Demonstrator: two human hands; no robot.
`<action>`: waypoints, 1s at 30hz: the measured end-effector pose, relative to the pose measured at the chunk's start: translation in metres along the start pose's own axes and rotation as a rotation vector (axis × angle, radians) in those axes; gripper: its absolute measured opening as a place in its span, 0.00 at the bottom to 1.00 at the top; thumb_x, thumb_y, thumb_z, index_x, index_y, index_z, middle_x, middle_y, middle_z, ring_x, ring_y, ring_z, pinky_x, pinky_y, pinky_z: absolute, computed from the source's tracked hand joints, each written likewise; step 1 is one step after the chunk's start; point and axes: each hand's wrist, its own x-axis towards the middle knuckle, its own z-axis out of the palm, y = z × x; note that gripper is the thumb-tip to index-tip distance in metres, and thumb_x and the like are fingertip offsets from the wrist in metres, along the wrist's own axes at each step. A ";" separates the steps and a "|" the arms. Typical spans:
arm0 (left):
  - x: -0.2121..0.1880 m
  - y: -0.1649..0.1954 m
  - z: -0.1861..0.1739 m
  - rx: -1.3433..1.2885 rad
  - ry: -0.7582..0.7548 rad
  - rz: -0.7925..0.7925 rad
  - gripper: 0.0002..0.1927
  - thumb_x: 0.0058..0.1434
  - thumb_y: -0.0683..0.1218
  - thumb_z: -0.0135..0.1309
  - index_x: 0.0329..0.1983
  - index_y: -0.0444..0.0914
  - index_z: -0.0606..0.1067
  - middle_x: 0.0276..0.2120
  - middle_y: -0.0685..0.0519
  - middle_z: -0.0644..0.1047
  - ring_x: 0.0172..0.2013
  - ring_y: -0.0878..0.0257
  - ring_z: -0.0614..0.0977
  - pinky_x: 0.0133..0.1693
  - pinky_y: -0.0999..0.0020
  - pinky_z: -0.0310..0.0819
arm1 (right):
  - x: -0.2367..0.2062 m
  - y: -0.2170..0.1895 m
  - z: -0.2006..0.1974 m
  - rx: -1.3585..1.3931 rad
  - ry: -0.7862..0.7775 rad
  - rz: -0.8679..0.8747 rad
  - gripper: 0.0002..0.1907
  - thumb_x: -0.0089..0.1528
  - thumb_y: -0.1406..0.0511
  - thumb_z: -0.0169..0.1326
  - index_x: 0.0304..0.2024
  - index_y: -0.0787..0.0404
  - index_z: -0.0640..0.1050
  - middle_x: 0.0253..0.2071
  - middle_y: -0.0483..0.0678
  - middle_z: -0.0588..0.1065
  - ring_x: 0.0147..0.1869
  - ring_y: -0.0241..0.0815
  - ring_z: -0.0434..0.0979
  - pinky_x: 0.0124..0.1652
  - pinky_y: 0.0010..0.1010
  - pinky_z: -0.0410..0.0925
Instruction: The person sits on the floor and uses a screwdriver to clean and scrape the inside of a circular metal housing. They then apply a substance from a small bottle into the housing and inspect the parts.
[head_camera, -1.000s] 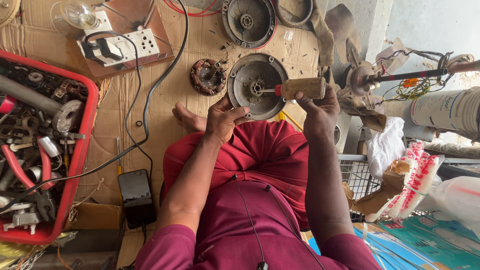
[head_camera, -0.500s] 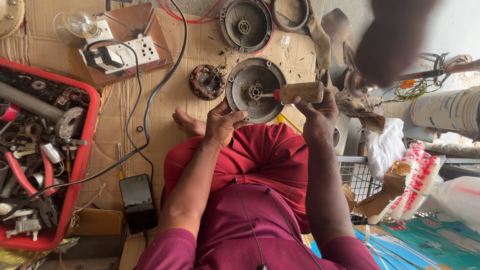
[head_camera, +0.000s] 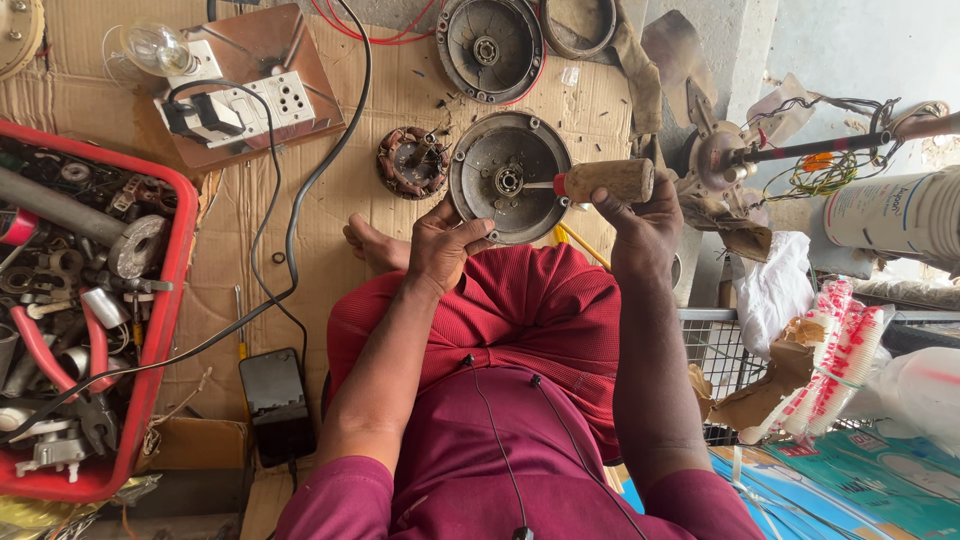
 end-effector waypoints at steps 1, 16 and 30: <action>0.000 0.000 0.000 0.000 -0.005 0.002 0.16 0.60 0.33 0.61 0.51 0.33 0.77 0.42 0.47 0.82 0.39 0.60 0.86 0.41 0.63 0.88 | 0.000 -0.001 0.000 -0.002 -0.002 -0.002 0.22 0.60 0.74 0.67 0.53 0.62 0.71 0.49 0.48 0.77 0.56 0.38 0.78 0.61 0.34 0.72; -0.002 0.000 0.002 -0.009 -0.024 0.000 0.20 0.59 0.32 0.60 0.56 0.34 0.76 0.45 0.47 0.82 0.43 0.59 0.86 0.43 0.61 0.88 | 0.003 -0.007 0.002 0.007 0.003 -0.003 0.23 0.60 0.74 0.67 0.54 0.64 0.71 0.49 0.50 0.77 0.57 0.39 0.79 0.61 0.34 0.73; -0.003 0.000 0.002 -0.001 -0.053 -0.001 0.25 0.59 0.31 0.60 0.61 0.33 0.74 0.46 0.46 0.82 0.43 0.58 0.86 0.44 0.60 0.88 | 0.007 -0.009 0.002 0.038 0.015 -0.007 0.26 0.59 0.74 0.67 0.56 0.66 0.70 0.50 0.52 0.77 0.58 0.41 0.79 0.62 0.36 0.73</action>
